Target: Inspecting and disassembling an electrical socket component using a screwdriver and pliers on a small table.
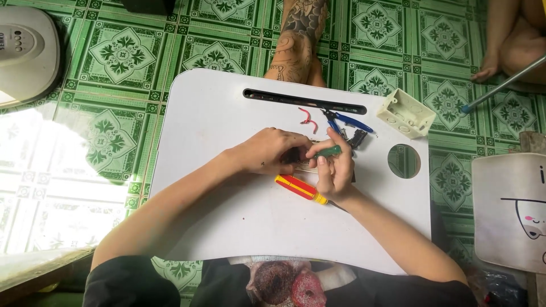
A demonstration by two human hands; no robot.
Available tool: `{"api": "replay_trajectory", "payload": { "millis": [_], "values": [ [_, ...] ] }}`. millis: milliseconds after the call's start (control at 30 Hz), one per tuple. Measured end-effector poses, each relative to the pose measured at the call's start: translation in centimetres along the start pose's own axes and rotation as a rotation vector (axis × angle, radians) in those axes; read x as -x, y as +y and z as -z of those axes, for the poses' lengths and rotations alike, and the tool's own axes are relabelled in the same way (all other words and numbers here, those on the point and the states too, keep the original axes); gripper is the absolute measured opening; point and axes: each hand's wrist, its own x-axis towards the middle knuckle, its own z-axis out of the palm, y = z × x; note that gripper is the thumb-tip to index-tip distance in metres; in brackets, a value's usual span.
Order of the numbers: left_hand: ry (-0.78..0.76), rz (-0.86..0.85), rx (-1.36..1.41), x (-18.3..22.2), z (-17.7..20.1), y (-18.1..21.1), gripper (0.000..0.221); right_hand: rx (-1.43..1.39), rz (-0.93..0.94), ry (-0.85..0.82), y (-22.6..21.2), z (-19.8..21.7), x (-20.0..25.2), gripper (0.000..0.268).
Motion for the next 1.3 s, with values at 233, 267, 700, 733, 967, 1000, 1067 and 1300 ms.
{"api": "replay_trajectory", "payload": {
  "millis": [233, 267, 700, 733, 967, 1000, 1067, 1300],
  "values": [
    [-0.011, 0.026, -0.022, -0.1, 0.0, 0.4, 0.037, 0.017, 0.006, -0.023, 0.1, -0.1, 0.1, 0.051],
    [-0.016, 0.039, -0.035, -0.2, 0.1, 0.5, 0.037, 0.027, 0.009, -0.027, 0.0, -0.1, -0.1, 0.051],
    [-0.039, 0.043, -0.064, -0.4, 0.0, 0.2, 0.031, 0.215, 0.222, -0.065, 0.7, -0.5, -0.5, 0.049],
    [-0.040, 0.041, -0.069, -0.3, 0.2, 0.4, 0.031, 0.216, 0.226, -0.061, 0.5, -0.5, -0.7, 0.049],
    [-0.029, 0.053, -0.083, -0.2, 0.0, 0.1, 0.036, 0.191, 0.173, -0.080, -0.8, -0.6, -2.3, 0.038],
    [-0.027, 0.061, -0.081, -0.2, -0.3, -0.2, 0.034, 0.166, 0.139, -0.093, -1.2, -0.6, -2.6, 0.031],
    [-0.030, 0.070, -0.097, -0.2, -0.4, -0.2, 0.035, 0.137, 0.107, -0.110, -1.0, -0.5, -2.5, 0.028],
    [-0.034, 0.098, -0.118, -0.3, -0.6, -0.4, 0.037, 0.013, -0.040, -0.209, -0.3, 0.4, -2.5, 0.022]
  ]
}}
